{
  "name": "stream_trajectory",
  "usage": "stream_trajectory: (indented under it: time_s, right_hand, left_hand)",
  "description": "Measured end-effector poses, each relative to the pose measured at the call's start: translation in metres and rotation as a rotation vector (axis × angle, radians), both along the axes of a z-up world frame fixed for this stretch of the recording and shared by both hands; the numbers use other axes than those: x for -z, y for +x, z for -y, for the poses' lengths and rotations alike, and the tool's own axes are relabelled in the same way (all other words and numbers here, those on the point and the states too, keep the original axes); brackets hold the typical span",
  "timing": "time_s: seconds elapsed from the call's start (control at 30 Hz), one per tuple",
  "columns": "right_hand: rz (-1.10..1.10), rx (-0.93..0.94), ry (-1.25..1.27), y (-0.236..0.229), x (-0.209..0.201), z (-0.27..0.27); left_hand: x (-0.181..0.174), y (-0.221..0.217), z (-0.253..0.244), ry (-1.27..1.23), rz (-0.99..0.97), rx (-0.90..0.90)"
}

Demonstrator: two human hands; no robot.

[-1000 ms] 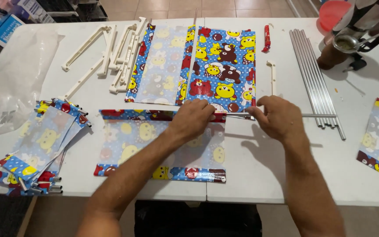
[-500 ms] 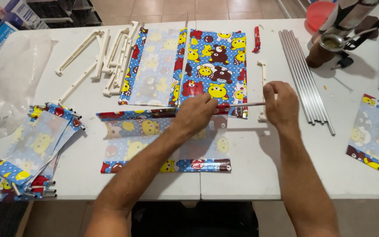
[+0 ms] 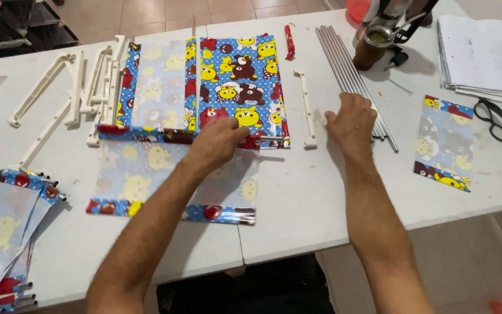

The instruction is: Assembling a toy shelf by inserting metal support rods into the sleeves of fabric panels.

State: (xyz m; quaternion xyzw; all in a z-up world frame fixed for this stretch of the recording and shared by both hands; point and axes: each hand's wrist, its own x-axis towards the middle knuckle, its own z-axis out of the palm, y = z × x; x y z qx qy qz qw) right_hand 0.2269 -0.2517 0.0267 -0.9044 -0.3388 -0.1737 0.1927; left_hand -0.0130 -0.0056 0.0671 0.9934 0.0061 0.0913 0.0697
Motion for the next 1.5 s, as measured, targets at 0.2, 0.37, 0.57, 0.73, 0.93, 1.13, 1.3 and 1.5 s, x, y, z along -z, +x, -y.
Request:
stream_trajectory:
  time_s: [0.2, 0.37, 0.57, 0.73, 0.93, 1.13, 1.3, 1.5]
  right_hand:
    - [-0.228, 0.277, -0.151, 0.016, -0.007, 0.012]
    - [-0.343, 0.325, -0.162, 0.027, 0.003, 0.011]
    - [-0.443, 0.264, -0.030, -0.001, -0.036, 0.003]
    - [-0.471, 0.236, 0.164, -0.008, -0.055, 0.010]
    - [-0.342, -0.420, 0.436, -0.083, -0.076, 0.049]
    - [-0.133, -0.462, 0.260, -0.130, -0.038, 0.132]
    - [-0.147, -0.346, 0.108, -0.149, -0.015, 0.184]
    - [-0.159, -0.241, 0.025, -0.162, -0.006, 0.196]
  left_hand:
    - [0.022, 0.005, -0.017, 0.111, -0.096, -0.048]
    - [0.005, -0.043, 0.009, 0.020, -0.030, -0.021]
    - [-0.065, -0.131, 0.041, -0.258, -0.649, -0.063]
    - [0.009, -0.163, 0.033, -0.336, -0.261, 0.010]
    - [0.055, -0.170, 0.039, -0.219, 0.131, 0.015]
    - [0.061, -0.170, 0.040, -0.407, 0.300, -0.067]
    - [0.061, -0.173, 0.036, -0.504, 0.313, -0.078]
    - [0.060, -0.175, 0.036, -0.517, 0.311, -0.054]
